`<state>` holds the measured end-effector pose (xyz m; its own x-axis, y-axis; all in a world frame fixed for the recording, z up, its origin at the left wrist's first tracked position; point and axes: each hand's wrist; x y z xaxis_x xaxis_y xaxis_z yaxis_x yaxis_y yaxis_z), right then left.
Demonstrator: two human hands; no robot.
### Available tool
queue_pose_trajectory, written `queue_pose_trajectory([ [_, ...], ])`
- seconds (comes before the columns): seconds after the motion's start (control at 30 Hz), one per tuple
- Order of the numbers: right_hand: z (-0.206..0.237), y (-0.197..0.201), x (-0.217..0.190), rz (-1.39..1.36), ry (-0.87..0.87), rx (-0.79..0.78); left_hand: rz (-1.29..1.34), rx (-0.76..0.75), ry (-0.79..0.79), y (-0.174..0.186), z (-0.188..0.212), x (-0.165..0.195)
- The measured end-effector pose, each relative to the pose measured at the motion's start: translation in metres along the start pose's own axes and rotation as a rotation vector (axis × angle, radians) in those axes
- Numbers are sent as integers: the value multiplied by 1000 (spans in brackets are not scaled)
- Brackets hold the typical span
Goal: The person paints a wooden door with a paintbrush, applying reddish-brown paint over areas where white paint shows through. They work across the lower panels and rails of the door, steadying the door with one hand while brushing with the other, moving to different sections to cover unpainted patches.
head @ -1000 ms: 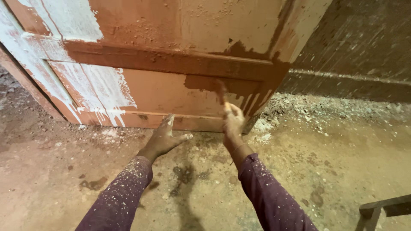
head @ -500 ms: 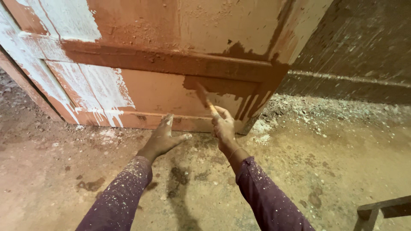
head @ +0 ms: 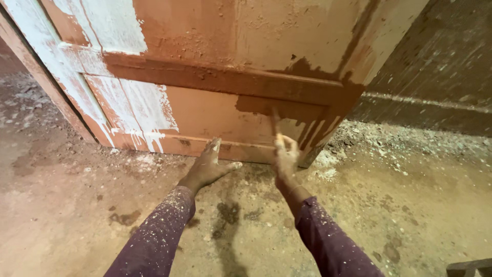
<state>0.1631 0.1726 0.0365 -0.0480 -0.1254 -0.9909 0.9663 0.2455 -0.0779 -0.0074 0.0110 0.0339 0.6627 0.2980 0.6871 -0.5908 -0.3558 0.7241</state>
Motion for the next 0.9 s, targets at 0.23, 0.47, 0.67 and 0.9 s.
queue_pose_trajectory([
  [0.23, -4, -17, 11, -90, 98, 46, 17, 2, -16, -3, 0, -2],
  [0.47, -20, 13, 6, 4, 179, 262, -28, -4, 2, 7, 6, -14],
  [0.67, -13, -1, 16, 60, -6, -83, -30, 18, -26, 3, 1, -16],
  [0.9, -26, 6, 11, -11, 92, 163, -40, -48, -41, -11, -2, -11],
])
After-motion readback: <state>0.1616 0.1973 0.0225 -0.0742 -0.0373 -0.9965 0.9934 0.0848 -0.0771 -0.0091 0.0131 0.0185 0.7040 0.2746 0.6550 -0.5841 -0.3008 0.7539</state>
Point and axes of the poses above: each hand's wrist, its own z-axis away from the middle knuckle, its own y-axis out of the back of the hand, x = y × z
